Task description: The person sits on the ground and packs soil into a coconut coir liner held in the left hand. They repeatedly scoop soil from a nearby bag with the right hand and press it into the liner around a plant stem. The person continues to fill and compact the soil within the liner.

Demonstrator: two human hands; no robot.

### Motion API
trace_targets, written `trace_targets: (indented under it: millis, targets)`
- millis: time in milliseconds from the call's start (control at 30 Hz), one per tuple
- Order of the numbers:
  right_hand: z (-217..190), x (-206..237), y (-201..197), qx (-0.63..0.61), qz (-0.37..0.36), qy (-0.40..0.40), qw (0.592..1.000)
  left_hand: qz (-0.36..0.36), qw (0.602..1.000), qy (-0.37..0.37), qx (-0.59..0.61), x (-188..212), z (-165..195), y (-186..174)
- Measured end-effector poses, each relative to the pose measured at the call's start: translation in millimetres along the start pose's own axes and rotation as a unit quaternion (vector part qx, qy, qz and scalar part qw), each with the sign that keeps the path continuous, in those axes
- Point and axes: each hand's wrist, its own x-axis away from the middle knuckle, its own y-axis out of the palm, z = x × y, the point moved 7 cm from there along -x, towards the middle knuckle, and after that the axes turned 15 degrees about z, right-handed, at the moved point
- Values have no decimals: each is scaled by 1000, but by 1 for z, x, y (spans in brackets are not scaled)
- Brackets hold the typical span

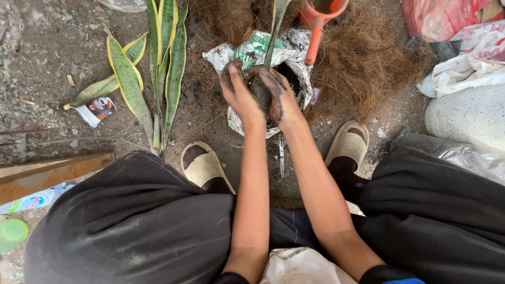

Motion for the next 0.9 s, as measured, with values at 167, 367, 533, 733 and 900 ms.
trace_targets:
  millis: [167, 367, 533, 733, 900]
  targets:
    - [-2, 2, -2, -132, 69, 9, 989, -67, 980, -187, 3, 1, -28, 11]
    - [-7, -7, -23, -126, 93, -34, 987, -108, 951, 288, 19, 37, 44, 18]
    - [1, 0, -9, -27, 44, -35, 998, -68, 928, 353, -98, 45, 60, 12]
    - [0, 10, -2, 14, 78, 98, 992, -9, 996, -91, -2, 1, 14, 1]
    - [-17, 9, 3, -74, 80, 35, 993, -77, 982, -173, -5, 9, -11, 16]
